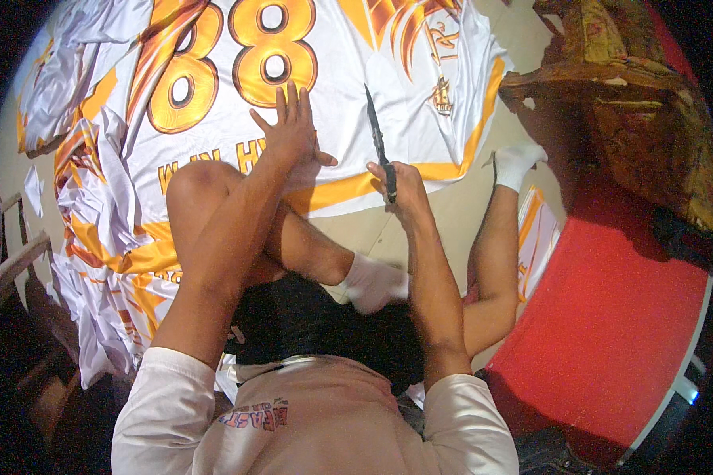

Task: The person sits on the floor and uses scissors to cut a large piece of white and yellow patterned fabric. They hold the fabric steady with one hand while cutting along the design lines with the other, separating sections of the material.

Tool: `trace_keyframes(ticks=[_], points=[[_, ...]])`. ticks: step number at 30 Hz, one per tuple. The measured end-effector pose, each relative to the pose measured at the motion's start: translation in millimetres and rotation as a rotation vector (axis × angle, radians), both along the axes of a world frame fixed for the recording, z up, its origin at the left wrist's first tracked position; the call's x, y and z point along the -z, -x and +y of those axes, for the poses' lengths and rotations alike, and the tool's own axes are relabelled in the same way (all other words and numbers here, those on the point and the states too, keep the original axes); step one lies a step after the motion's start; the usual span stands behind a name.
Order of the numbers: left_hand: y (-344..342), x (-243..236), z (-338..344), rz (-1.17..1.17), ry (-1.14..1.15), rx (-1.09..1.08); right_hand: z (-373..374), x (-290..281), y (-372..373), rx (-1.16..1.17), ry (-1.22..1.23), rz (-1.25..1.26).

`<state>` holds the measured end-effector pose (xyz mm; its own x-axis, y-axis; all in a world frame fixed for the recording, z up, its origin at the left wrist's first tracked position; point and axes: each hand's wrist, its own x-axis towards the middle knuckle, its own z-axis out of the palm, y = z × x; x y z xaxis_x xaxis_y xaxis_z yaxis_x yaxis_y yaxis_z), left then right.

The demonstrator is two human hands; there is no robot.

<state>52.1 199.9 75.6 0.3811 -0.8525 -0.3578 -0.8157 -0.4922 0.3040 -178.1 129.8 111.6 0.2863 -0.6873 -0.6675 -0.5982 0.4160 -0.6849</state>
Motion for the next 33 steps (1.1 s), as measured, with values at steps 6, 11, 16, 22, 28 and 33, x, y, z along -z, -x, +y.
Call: trace_keyframes(ticks=[6, 11, 16, 22, 28, 33], points=[[1, 0, 1, -0.012, 0.04, -0.009, -12, 4, -6, -0.051, -0.102, -0.103], [2, -2, 1, 0.005, 0.046, -0.017, -18, 5, -18, -0.027, -0.117, -0.111], [1, -4, 0, 0.01, 0.008, -0.006, -12, 2, -28, 0.024, -0.097, -0.11], [-1, -4, -2, 0.002, -0.016, 0.003, -5, -2, -37, 0.084, -0.067, -0.104], [2, 5, 2, -0.02, 0.084, -0.022, 0, 15, -39, 0.091, 0.025, -0.109], [5, -2, 3, -0.001, 0.029, -0.016, 1, 4, -47, 0.105, -0.076, -0.121]])
